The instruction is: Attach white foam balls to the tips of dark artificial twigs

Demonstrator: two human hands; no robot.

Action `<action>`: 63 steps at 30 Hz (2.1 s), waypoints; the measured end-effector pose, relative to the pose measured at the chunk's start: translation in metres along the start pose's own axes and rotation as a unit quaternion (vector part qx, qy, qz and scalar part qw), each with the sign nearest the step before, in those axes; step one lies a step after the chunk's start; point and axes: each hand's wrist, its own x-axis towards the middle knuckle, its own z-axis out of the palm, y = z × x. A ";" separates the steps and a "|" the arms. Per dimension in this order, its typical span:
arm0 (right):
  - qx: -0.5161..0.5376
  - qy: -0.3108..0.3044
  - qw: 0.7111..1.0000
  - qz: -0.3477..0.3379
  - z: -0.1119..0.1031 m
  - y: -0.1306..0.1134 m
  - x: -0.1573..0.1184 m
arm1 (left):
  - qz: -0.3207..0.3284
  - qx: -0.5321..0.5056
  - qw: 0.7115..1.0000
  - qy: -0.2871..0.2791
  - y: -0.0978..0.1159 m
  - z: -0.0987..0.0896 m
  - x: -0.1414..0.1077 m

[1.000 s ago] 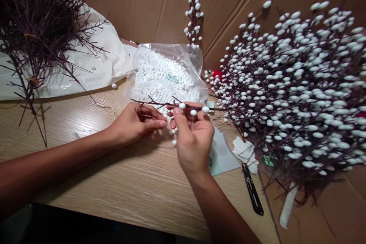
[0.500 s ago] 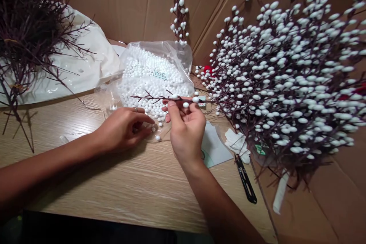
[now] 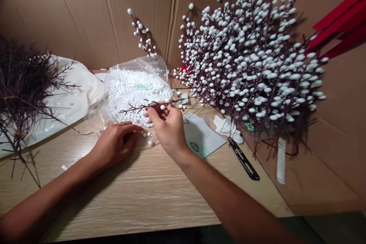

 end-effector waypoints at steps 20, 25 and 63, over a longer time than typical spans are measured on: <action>-0.041 -0.058 0.997 -0.002 0.005 -0.008 -0.011 | -0.136 -0.404 0.895 0.129 0.019 0.004 0.004; -0.043 -0.060 0.997 -0.026 0.006 -0.005 -0.011 | -0.164 -0.475 0.851 0.153 0.021 -0.001 0.010; -0.118 -0.101 0.982 -0.111 0.003 0.004 -0.017 | -0.205 -0.666 0.708 0.114 0.006 0.005 0.011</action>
